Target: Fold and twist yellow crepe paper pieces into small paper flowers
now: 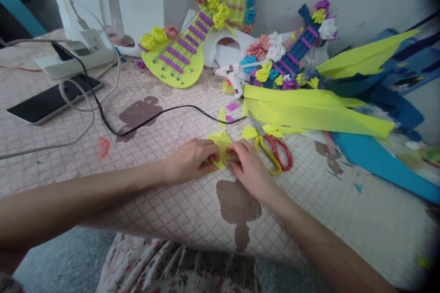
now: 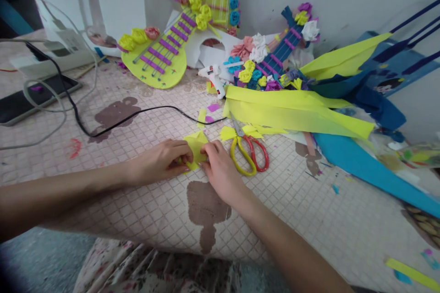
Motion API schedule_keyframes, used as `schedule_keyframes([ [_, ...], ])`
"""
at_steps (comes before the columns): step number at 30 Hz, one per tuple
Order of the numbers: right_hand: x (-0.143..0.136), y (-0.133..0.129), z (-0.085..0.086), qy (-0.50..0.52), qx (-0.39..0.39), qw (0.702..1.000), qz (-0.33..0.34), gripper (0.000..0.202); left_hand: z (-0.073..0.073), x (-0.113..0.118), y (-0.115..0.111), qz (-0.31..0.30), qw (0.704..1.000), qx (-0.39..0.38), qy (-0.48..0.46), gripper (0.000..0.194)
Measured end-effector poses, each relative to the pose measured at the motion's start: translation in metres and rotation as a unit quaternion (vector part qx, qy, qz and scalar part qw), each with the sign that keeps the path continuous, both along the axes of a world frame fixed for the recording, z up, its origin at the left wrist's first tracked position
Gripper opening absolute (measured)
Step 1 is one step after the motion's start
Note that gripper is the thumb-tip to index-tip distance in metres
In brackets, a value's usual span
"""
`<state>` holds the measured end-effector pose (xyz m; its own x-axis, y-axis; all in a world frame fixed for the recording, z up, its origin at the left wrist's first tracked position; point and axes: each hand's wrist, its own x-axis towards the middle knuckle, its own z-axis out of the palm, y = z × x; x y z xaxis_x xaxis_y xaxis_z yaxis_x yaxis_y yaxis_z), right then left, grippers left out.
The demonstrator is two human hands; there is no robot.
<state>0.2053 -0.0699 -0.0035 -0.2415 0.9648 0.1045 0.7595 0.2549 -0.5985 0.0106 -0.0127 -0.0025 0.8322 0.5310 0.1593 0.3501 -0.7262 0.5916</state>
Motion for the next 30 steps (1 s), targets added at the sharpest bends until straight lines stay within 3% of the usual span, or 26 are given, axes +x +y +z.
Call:
schedule_keyframes([
  [6, 0.005, 0.001, 0.003, 0.026, 0.025, 0.999, 0.012, 0.018, 0.003, 0.000, -0.003, 0.005, 1.000, -0.004, -0.027, 0.003],
  [11, 0.002, -0.001, 0.005, 0.040, 0.043, 0.998, -0.010, 0.009, 0.007, -0.002, 0.010, 0.119, 0.987, -0.009, -0.109, 0.005],
  [16, 0.000, -0.001, 0.003, 0.061, 0.054, 0.997, -0.011, 0.005, 0.003, 0.002, 0.034, 0.194, 0.979, 0.038, -0.051, 0.015],
  [20, 0.000, -0.001, 0.003, 0.064, 0.054, 0.996, -0.005, 0.005, -0.003, 0.010, 0.040, 0.193, 0.979, 0.062, 0.000, 0.015],
  [24, 0.000, -0.002, 0.003, 0.077, 0.068, 0.994, -0.018, 0.006, -0.007, 0.012, 0.041, 0.180, 0.982, 0.046, -0.022, 0.008],
  [30, 0.004, -0.002, 0.002, 0.127, 0.074, 0.985, -0.089, 0.019, 0.003, 0.009, 0.036, 0.138, 0.980, -0.104, -0.100, 0.008],
])
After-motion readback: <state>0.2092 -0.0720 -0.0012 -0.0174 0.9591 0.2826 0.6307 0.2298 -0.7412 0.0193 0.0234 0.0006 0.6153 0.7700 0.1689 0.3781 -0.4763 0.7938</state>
